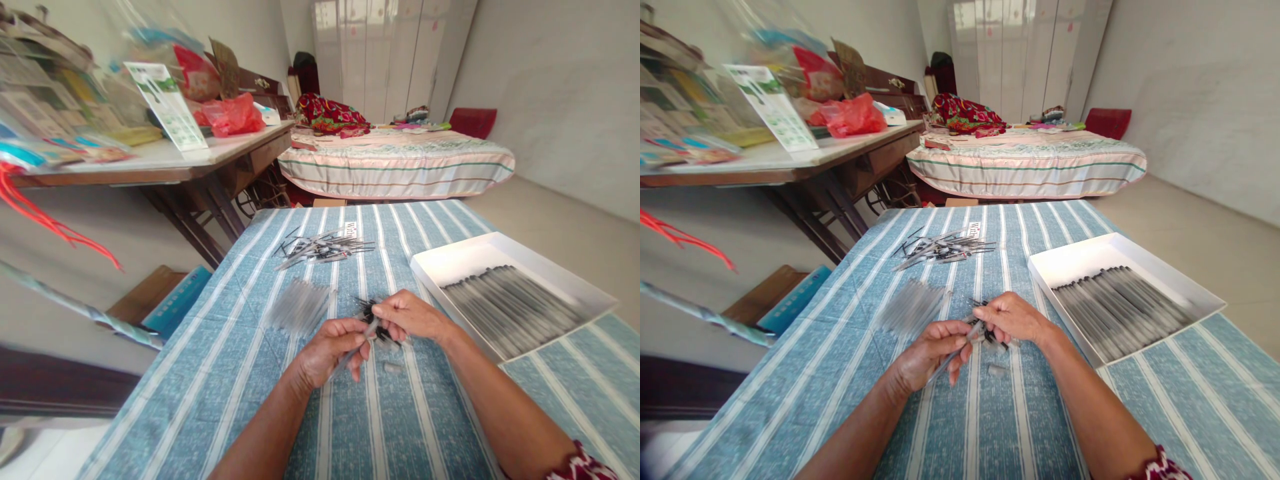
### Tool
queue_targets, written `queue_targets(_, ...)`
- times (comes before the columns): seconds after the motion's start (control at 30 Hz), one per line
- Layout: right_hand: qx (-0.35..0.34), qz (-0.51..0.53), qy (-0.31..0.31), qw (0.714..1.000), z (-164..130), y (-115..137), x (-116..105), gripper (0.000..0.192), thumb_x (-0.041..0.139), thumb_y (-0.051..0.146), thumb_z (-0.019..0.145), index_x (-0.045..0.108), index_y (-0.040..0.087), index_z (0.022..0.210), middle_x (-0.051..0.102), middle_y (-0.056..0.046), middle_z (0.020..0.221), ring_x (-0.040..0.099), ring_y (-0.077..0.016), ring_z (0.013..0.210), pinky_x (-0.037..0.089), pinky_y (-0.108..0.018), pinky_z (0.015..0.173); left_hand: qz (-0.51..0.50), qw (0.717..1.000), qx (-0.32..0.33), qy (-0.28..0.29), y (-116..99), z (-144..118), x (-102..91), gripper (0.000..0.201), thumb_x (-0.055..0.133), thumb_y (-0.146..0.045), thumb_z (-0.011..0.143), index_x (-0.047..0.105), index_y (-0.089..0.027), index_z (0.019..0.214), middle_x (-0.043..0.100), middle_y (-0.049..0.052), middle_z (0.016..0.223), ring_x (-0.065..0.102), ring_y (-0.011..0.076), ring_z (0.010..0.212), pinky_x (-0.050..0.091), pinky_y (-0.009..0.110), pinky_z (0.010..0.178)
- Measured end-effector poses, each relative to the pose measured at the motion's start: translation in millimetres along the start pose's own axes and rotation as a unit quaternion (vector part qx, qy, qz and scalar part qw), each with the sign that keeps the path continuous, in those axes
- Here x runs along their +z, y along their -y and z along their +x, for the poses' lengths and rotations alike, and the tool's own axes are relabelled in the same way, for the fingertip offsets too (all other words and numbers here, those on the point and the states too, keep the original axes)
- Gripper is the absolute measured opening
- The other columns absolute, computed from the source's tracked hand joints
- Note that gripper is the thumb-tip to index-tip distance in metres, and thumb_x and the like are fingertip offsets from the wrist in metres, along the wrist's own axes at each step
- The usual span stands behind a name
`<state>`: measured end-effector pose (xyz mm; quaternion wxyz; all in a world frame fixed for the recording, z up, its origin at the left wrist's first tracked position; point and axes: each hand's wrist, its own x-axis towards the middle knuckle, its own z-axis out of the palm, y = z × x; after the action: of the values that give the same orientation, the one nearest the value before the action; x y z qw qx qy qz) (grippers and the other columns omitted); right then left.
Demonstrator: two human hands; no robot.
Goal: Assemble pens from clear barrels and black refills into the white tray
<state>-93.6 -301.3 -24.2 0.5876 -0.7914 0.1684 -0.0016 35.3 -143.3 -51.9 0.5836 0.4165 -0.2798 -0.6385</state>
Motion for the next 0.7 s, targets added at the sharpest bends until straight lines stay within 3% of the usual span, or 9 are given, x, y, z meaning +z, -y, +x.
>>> queue_targets(0.1,-0.022,0.016,0.007,1.0,-0.1,0.6,-0.2,0.037,0.057,0.05,0.074,0.058,0.013,0.073,0.059,0.001,0.052,0.051,-0.0062,0.042,0.039,-0.016,0.041,0.0,1.0,0.004,-0.004,0.3,0.2,-1.0,0.022,0.062,-0.024,0.073,0.063,-0.01,0.09,0.06,0.004,0.063,0.05,0.0076,0.042,0.047,0.022,0.038)
queue_targets(0.27,-0.001,0.0,-0.006,1.0,0.7,-1.8,0.0,0.047,0.048,0.055,0.078,0.052,0.013,0.058,0.054,0.001,0.043,0.046,-0.0057,0.035,0.035,-0.017,0.037,0.005,1.0,0.001,-0.001,0.4,0.6,-1.2,0.021,0.062,-0.023,0.073,0.063,-0.009,0.089,0.06,0.003,0.062,0.05,0.0078,0.041,0.048,0.023,0.038)
queue_targets(0.4,-0.019,0.014,0.001,1.0,0.6,-2.4,-0.4,0.039,0.055,0.053,0.075,0.056,0.014,0.069,0.059,0.002,0.05,0.05,-0.0061,0.04,0.038,-0.016,0.04,0.005,1.0,0.0,-0.007,0.7,0.8,0.0,0.022,0.063,-0.023,0.072,0.062,-0.01,0.089,0.06,0.003,0.062,0.05,0.0082,0.041,0.047,0.023,0.038)
queue_targets(0.53,0.001,0.002,-0.01,1.0,0.8,-1.1,0.2,0.048,0.046,0.057,0.078,0.05,0.014,0.057,0.053,0.002,0.042,0.046,-0.0059,0.035,0.035,-0.016,0.036,0.003,1.0,0.003,-0.02,1.3,1.0,0.7,0.023,0.064,-0.023,0.07,0.062,-0.01,0.089,0.06,0.003,0.061,0.048,0.0077,0.039,0.047,0.024,0.037)
queue_targets(0.7,-0.021,0.023,0.005,0.999,0.7,-0.7,-0.3,0.04,0.054,0.053,0.075,0.054,0.014,0.066,0.058,0.002,0.049,0.049,-0.006,0.039,0.038,-0.017,0.04,0.004,1.0,0.004,-0.02,1.2,1.4,0.2,0.022,0.064,-0.023,0.07,0.062,-0.011,0.088,0.061,0.003,0.062,0.05,0.0085,0.041,0.047,0.024,0.037)
